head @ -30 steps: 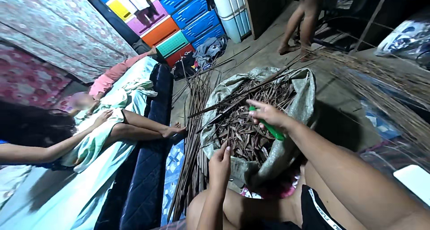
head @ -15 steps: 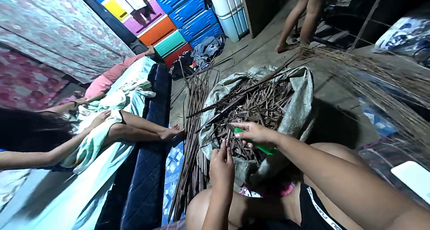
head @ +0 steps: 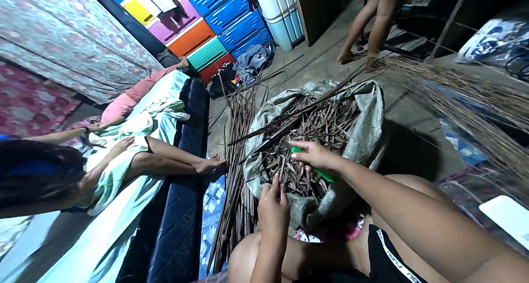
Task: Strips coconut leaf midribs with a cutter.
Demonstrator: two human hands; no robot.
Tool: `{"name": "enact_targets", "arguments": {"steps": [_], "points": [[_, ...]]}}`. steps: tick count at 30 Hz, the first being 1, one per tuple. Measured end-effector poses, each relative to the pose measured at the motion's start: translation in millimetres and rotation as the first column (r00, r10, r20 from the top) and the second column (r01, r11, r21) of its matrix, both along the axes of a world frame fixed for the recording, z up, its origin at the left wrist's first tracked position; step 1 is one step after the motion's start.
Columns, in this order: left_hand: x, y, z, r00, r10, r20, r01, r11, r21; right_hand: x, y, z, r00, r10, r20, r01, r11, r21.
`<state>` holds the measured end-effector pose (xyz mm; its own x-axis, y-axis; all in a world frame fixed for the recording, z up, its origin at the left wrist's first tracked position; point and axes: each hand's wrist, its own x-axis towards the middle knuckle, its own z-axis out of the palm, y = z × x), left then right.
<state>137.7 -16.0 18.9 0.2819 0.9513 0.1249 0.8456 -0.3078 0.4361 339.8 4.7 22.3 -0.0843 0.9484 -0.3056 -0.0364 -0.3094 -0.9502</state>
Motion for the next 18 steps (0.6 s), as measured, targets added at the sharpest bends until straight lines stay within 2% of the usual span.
{"name": "enact_targets", "arguments": {"steps": [6,11,18], "points": [[-10,-8,-5,0.999,-0.037,-0.009,0.038,0.999,0.027,13,8,-3,0.997,-0.08,-0.01,0.08,0.997,-0.02],[-20,-13,-8,0.999,-0.044,0.012,0.043,0.998,0.034,28,15,-8,0.974,-0.223,-0.034,0.222,0.975,-0.021],[-27,-16,-10,0.998,-0.055,0.02,0.054,0.997,0.058,56,22,-18,0.866,-0.497,-0.05,0.5,0.863,0.078]]}}
